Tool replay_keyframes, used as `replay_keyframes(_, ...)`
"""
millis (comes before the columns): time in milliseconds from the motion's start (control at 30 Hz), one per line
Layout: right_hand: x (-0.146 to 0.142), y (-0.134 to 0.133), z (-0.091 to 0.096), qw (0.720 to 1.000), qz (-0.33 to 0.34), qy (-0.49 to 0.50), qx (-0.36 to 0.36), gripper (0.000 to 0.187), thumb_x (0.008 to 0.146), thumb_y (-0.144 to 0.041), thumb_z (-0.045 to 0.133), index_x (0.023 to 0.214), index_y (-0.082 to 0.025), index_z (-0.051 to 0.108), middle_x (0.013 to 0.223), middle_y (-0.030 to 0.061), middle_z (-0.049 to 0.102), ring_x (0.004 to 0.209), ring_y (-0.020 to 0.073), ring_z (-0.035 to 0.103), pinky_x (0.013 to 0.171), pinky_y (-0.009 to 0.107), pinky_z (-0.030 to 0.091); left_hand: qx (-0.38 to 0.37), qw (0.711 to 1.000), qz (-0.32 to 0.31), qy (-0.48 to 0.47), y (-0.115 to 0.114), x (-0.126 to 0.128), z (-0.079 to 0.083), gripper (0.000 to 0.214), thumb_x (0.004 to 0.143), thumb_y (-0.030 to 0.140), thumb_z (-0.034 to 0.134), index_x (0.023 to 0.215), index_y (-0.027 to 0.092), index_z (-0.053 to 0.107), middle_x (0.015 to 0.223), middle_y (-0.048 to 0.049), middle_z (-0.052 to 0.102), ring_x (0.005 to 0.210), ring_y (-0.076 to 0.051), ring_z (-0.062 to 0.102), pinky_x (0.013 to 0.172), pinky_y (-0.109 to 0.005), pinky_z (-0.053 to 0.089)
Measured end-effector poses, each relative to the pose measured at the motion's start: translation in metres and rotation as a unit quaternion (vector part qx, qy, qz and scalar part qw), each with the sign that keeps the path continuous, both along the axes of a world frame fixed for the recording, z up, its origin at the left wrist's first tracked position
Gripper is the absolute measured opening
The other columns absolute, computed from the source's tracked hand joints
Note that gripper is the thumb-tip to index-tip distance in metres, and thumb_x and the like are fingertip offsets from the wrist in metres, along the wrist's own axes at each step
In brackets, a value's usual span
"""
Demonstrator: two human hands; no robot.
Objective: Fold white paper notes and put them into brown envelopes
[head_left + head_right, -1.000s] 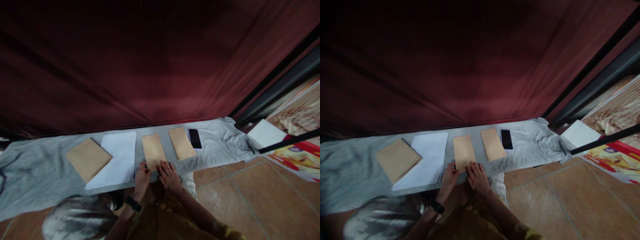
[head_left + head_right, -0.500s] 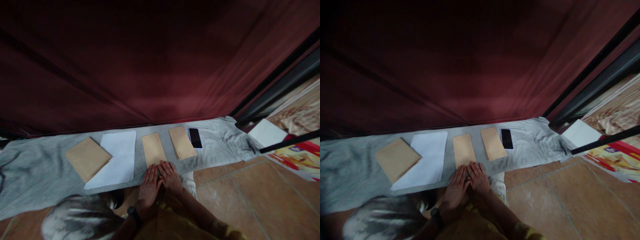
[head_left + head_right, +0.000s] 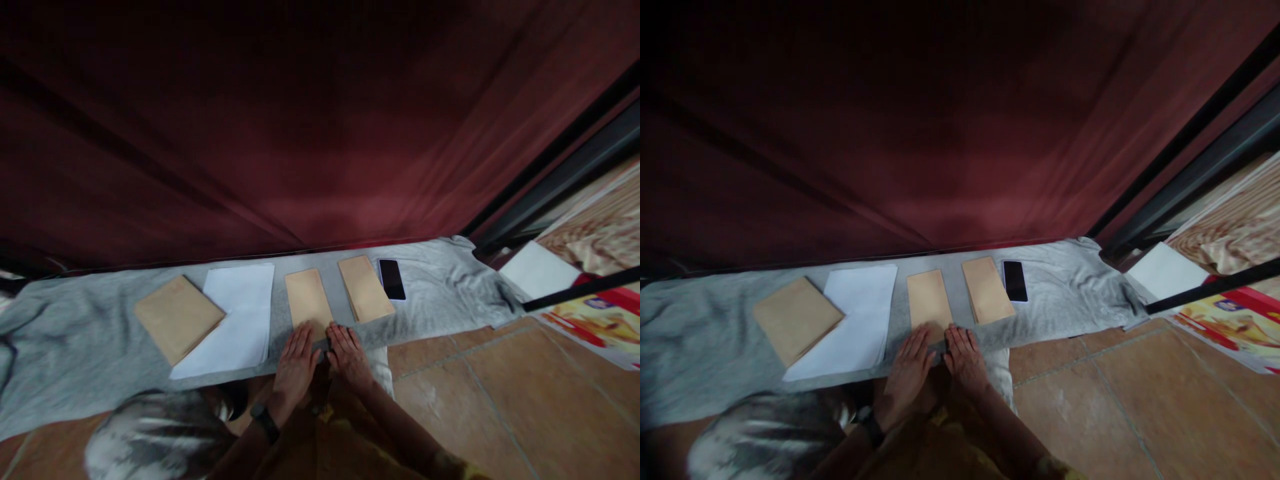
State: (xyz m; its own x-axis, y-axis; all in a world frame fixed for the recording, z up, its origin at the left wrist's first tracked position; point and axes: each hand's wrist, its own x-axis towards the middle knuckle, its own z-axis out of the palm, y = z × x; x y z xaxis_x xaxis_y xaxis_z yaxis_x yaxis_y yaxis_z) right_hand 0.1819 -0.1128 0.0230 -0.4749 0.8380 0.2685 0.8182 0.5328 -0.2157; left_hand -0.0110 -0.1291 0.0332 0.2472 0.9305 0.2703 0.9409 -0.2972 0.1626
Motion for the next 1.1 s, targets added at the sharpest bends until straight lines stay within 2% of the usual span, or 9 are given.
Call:
replay_keyframes(100,0.000,0.000,-0.001,1.000,0.008,0.001,0.004,0.061,0.101,-0.025,0.045,0.158,-0.015,0.028,0.157,0.0114,0.043,0.144,0.0243,0.040,0.119,0.046,0.031,-0.005,1.000,-0.008,-0.014,0.044,0.011,0.008,0.058,0.101,0.037,0.038,0.152,0.010,0.036,0.159,-0.0161,0.039,0.150,-0.026,0.032,0.119,-0.046,0.036)
replay_keyframes(267,0.001,0.001,0.000,1.000,0.011,-0.003,0.001,0.063,0.101,-0.025,0.046,0.159,-0.017,0.024,0.157,0.0106,0.042,0.144,0.0240,0.040,0.118,0.046,0.033,-0.039,0.999,0.000,-0.001,0.110,0.017,0.008,0.061,0.099,0.037,0.039,0.151,0.004,0.036,0.158,-0.0202,0.040,0.150,-0.028,0.032,0.122,-0.047,0.030)
replay_keyframes(400,0.001,0.001,0.001,1.000,0.009,-0.001,-0.003,0.064,0.100,-0.024,0.047,0.159,-0.017,0.024,0.159,0.0095,0.040,0.145,0.0232,0.039,0.118,0.045,0.034,-0.051,0.998,0.031,0.008,0.131,0.004,0.003,0.062,0.100,0.044,0.036,0.150,0.008,0.039,0.158,-0.0181,0.040,0.150,-0.028,0.031,0.122,-0.047,0.028)
replay_keyframes(533,0.001,0.000,0.001,1.000,0.007,0.003,-0.006,0.064,0.100,-0.023,0.046,0.160,-0.018,0.023,0.160,0.0092,0.038,0.146,0.0234,0.037,0.118,0.046,0.034,-0.063,0.996,0.064,0.012,0.137,-0.021,0.004,0.067,0.101,0.049,0.030,0.150,0.003,0.038,0.157,-0.0225,0.040,0.150,-0.030,0.030,0.121,-0.050,0.028)
replay_keyframes(633,0.001,0.000,0.000,1.000,0.011,0.007,-0.001,0.064,0.101,-0.024,0.045,0.160,-0.017,0.022,0.160,0.0091,0.038,0.146,0.0233,0.037,0.118,0.046,0.033,-0.062,0.994,0.089,0.013,0.129,-0.035,0.007,0.068,0.101,0.047,0.030,0.148,0.000,0.039,0.156,-0.0254,0.040,0.149,-0.033,0.031,0.120,-0.051,0.029)
replay_keyframes(700,0.002,0.000,-0.002,1.000,0.012,0.009,0.003,0.062,0.101,-0.024,0.043,0.159,-0.017,0.024,0.160,0.0089,0.039,0.146,0.0230,0.036,0.119,0.046,0.032,-0.044,0.995,0.093,0.007,0.112,-0.036,0.007,0.067,0.101,0.045,0.031,0.149,-0.001,0.038,0.157,-0.0249,0.038,0.149,-0.033,0.032,0.120,-0.051,0.030)
replay_keyframes(833,0.002,0.001,-0.006,1.000,0.015,0.002,0.013,0.061,0.102,-0.028,0.043,0.159,-0.015,0.025,0.159,0.0111,0.040,0.147,0.0232,0.035,0.120,0.046,0.029,-0.029,0.999,0.016,-0.005,0.052,-0.016,-0.002,0.060,0.102,0.038,0.032,0.155,0.011,0.031,0.160,-0.0146,0.039,0.150,-0.025,0.032,0.120,-0.045,0.033)
replay_keyframes(967,0.003,0.002,-0.006,1.000,0.020,-0.004,0.012,0.060,0.102,-0.029,0.043,0.158,-0.014,0.027,0.159,0.0114,0.040,0.146,0.0231,0.035,0.121,0.046,0.027,-0.039,0.999,-0.007,0.005,0.001,0.000,-0.011,0.061,0.100,0.042,0.039,0.154,0.015,0.035,0.159,-0.0145,0.040,0.149,-0.027,0.034,0.120,-0.050,0.032)
replay_keyframes(1100,0.005,0.001,0.000,1.000,0.015,0.005,-0.006,0.058,0.102,-0.029,0.042,0.157,-0.014,0.030,0.159,0.0112,0.040,0.146,0.0231,0.036,0.121,0.045,0.029,-0.037,0.999,-0.016,0.010,-0.013,-0.007,-0.009,0.060,0.100,0.040,0.041,0.154,0.015,0.036,0.159,-0.0139,0.040,0.149,-0.026,0.034,0.120,-0.048,0.034)
